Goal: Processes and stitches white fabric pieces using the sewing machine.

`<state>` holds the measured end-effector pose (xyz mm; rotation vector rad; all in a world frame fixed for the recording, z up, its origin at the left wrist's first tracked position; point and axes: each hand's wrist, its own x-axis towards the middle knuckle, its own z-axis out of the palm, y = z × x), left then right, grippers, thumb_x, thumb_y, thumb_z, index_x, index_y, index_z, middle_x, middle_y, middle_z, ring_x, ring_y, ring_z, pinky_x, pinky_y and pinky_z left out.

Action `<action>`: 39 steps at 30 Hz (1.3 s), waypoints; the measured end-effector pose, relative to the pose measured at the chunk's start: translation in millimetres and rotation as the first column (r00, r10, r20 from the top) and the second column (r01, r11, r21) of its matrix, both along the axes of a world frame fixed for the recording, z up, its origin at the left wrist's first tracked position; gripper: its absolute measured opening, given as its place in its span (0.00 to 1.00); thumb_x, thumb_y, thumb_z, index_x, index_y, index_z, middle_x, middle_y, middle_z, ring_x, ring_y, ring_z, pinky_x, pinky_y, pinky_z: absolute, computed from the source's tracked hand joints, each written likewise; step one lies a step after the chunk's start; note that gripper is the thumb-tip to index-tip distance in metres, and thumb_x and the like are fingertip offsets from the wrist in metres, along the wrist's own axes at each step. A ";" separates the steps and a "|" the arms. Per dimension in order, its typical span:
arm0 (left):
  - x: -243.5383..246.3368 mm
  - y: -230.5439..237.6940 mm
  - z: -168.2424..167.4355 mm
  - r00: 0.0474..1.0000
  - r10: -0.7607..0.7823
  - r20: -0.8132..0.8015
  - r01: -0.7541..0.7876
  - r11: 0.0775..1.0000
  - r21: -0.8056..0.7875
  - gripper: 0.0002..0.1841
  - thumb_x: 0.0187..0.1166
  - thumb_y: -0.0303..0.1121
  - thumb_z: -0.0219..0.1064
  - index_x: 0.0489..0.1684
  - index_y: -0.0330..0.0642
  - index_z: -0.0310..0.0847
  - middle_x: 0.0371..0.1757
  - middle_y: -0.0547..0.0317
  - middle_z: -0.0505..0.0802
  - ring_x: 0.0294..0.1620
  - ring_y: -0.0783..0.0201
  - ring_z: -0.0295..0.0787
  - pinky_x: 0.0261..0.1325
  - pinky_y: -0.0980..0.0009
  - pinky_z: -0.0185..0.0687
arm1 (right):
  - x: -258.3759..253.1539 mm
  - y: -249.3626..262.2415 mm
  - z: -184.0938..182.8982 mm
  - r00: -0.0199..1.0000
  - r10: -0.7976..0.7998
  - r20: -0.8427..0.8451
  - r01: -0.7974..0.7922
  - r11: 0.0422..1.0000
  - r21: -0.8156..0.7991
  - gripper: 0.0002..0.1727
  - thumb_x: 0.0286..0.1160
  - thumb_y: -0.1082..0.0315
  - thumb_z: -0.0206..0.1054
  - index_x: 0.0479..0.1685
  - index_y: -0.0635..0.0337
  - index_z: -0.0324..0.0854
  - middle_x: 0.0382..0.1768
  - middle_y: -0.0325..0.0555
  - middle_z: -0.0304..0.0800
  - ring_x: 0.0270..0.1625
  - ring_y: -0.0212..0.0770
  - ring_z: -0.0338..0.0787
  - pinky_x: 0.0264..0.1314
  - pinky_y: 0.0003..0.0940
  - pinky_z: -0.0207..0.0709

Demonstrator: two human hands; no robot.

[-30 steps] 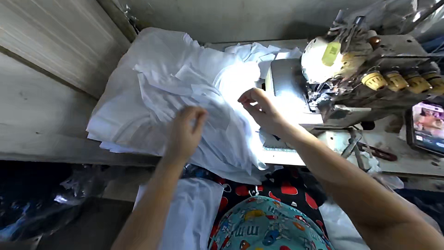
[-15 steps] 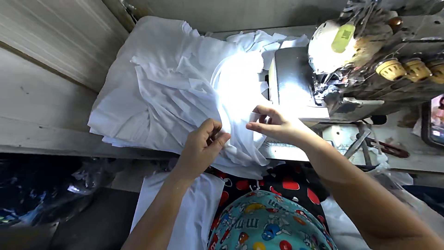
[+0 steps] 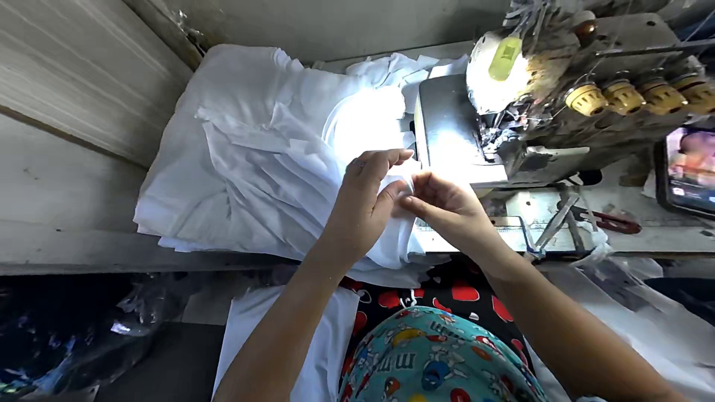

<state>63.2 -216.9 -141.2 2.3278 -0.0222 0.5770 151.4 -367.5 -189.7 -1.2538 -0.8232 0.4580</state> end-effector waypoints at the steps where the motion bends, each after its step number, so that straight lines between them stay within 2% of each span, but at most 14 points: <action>1: -0.1 4.4 0.5 0.999 0.019 -0.040 -0.016 0.998 0.068 0.17 0.84 0.32 0.64 0.66 0.34 0.82 0.63 0.48 0.90 0.67 0.53 0.83 0.69 0.53 0.75 | -1.0 -0.6 0.0 1.000 -0.005 0.005 0.005 1.000 -0.012 0.09 0.74 0.77 0.67 0.50 0.62 0.81 0.35 0.33 0.90 0.35 0.23 0.88 0.42 0.20 0.86; 3: -1.1 11.6 5.2 0.993 0.045 -0.108 -0.034 0.994 0.104 0.14 0.79 0.39 0.71 0.53 0.39 0.89 0.51 0.53 0.93 0.58 0.53 0.85 0.61 0.47 0.75 | -2.9 -1.4 0.3 1.000 0.003 0.002 -0.003 1.000 -0.002 0.08 0.75 0.77 0.65 0.50 0.62 0.82 0.35 0.33 0.89 0.36 0.23 0.88 0.42 0.20 0.85; 5: -1.0 16.1 12.2 0.992 0.062 -0.108 -0.047 0.989 0.138 0.10 0.73 0.42 0.76 0.36 0.45 0.91 0.37 0.61 0.92 0.45 0.61 0.86 0.52 0.54 0.75 | -4.3 -0.4 0.3 1.000 0.007 0.005 -0.007 0.999 0.031 0.08 0.75 0.78 0.63 0.49 0.62 0.81 0.34 0.33 0.89 0.35 0.23 0.88 0.41 0.20 0.85; 7: -1.6 18.0 18.0 0.993 0.058 -0.106 -0.040 0.985 0.167 0.09 0.72 0.41 0.77 0.32 0.46 0.91 0.34 0.64 0.91 0.41 0.65 0.85 0.49 0.60 0.75 | -6.5 1.8 -1.1 1.000 0.016 0.023 -0.017 0.998 0.056 0.07 0.76 0.77 0.63 0.50 0.63 0.78 0.33 0.35 0.87 0.33 0.24 0.88 0.39 0.21 0.86; 11: -3.2 16.4 17.2 0.997 0.023 -0.079 -0.004 0.972 0.233 0.10 0.78 0.40 0.71 0.35 0.45 0.92 0.34 0.63 0.91 0.42 0.64 0.86 0.51 0.60 0.76 | -13.7 10.3 0.2 0.993 -0.040 0.110 0.034 0.998 0.060 0.06 0.74 0.72 0.62 0.44 0.64 0.73 0.26 0.35 0.80 0.24 0.21 0.78 0.28 0.18 0.76; 14: -8.6 12.8 18.5 0.997 0.043 -0.068 -0.020 0.953 0.303 0.10 0.80 0.40 0.68 0.38 0.45 0.92 0.36 0.61 0.92 0.43 0.61 0.86 0.53 0.57 0.75 | -16.6 13.8 -8.5 0.966 -0.090 0.241 0.114 0.990 -0.088 0.09 0.67 0.74 0.61 0.46 0.65 0.76 0.24 0.38 0.80 0.22 0.25 0.79 0.24 0.21 0.76; 19: -23.2 22.7 24.4 0.999 0.042 0.021 -0.046 0.939 0.340 0.11 0.83 0.39 0.65 0.39 0.45 0.91 0.35 0.64 0.90 0.43 0.65 0.83 0.53 0.65 0.74 | -27.9 -2.6 -33.1 0.934 -0.002 0.358 0.130 0.934 -0.334 0.15 0.68 0.75 0.59 0.53 0.67 0.83 0.34 0.49 0.87 0.35 0.36 0.86 0.39 0.33 0.81; 23: -36.2 25.9 26.2 0.988 0.148 0.048 -0.155 0.947 0.281 0.11 0.81 0.39 0.68 0.39 0.43 0.91 0.35 0.64 0.91 0.38 0.73 0.80 0.49 0.74 0.69 | -31.1 -28.5 -46.7 0.971 0.079 0.225 0.028 0.899 -0.437 0.16 0.66 0.76 0.56 0.50 0.69 0.83 0.39 0.50 0.87 0.40 0.32 0.86 0.44 0.27 0.81; 25: -39.1 24.3 22.3 0.982 0.188 -0.024 -0.183 0.972 0.145 0.09 0.82 0.38 0.67 0.43 0.41 0.88 0.36 0.67 0.85 0.30 0.83 0.73 0.33 0.90 0.67 | -30.7 -37.3 -48.6 0.980 0.068 0.187 0.015 0.913 -0.408 0.15 0.65 0.77 0.56 0.49 0.69 0.82 0.39 0.47 0.87 0.39 0.28 0.85 0.42 0.23 0.80; 28: -28.6 27.0 21.0 0.986 0.153 -0.069 -0.162 0.977 -0.141 0.07 0.87 0.32 0.63 0.50 0.39 0.81 0.38 0.68 0.89 0.32 0.83 0.86 0.36 0.85 0.84 | -29.5 -45.6 -30.6 0.984 0.013 0.178 0.031 0.970 -0.243 0.13 0.65 0.78 0.58 0.47 0.68 0.83 0.38 0.42 0.89 0.38 0.21 0.86 0.42 0.17 0.81; 32: 24.3 25.1 32.5 0.941 0.069 0.331 0.042 0.947 -0.317 0.03 0.89 0.30 0.58 0.49 0.51 0.75 0.40 0.84 0.87 0.41 0.84 0.85 0.48 0.81 0.84 | -35.3 -66.2 24.5 0.972 -0.065 0.226 0.056 0.997 0.047 0.10 0.79 0.74 0.62 0.54 0.67 0.77 0.45 0.38 0.90 0.43 0.16 0.87 0.45 0.12 0.82; 34: 56.4 9.4 39.6 0.835 0.040 0.548 0.145 0.946 -0.289 0.04 0.90 0.29 0.56 0.50 0.52 0.73 0.42 0.86 0.85 0.43 0.86 0.84 0.49 0.83 0.84 | -32.9 -75.8 32.4 0.971 -0.135 0.197 0.112 0.986 0.125 0.14 0.82 0.69 0.63 0.62 0.54 0.70 0.49 0.28 0.86 0.45 0.14 0.86 0.46 0.10 0.82; 36: 83.2 -4.7 32.8 0.788 -0.019 0.615 0.203 0.952 -0.230 0.02 0.90 0.31 0.58 0.49 0.48 0.75 0.43 0.84 0.86 0.45 0.89 0.83 0.50 0.85 0.82 | -25.2 -83.6 16.1 0.973 -0.189 0.135 0.170 0.976 0.140 0.16 0.81 0.67 0.65 0.63 0.46 0.69 0.50 0.21 0.86 0.45 0.13 0.86 0.46 0.11 0.82; 39: 106.2 -13.3 -9.1 0.915 -0.141 0.379 0.223 0.958 -0.181 0.06 0.83 0.24 0.63 0.44 0.29 0.83 0.38 0.61 0.90 0.40 0.80 0.85 0.48 0.81 0.82 | -20.9 -99.6 -28.7 0.974 -0.225 -0.025 0.226 0.974 0.034 0.14 0.74 0.73 0.68 0.55 0.51 0.74 0.47 0.24 0.88 0.38 0.16 0.87 0.40 0.15 0.85</action>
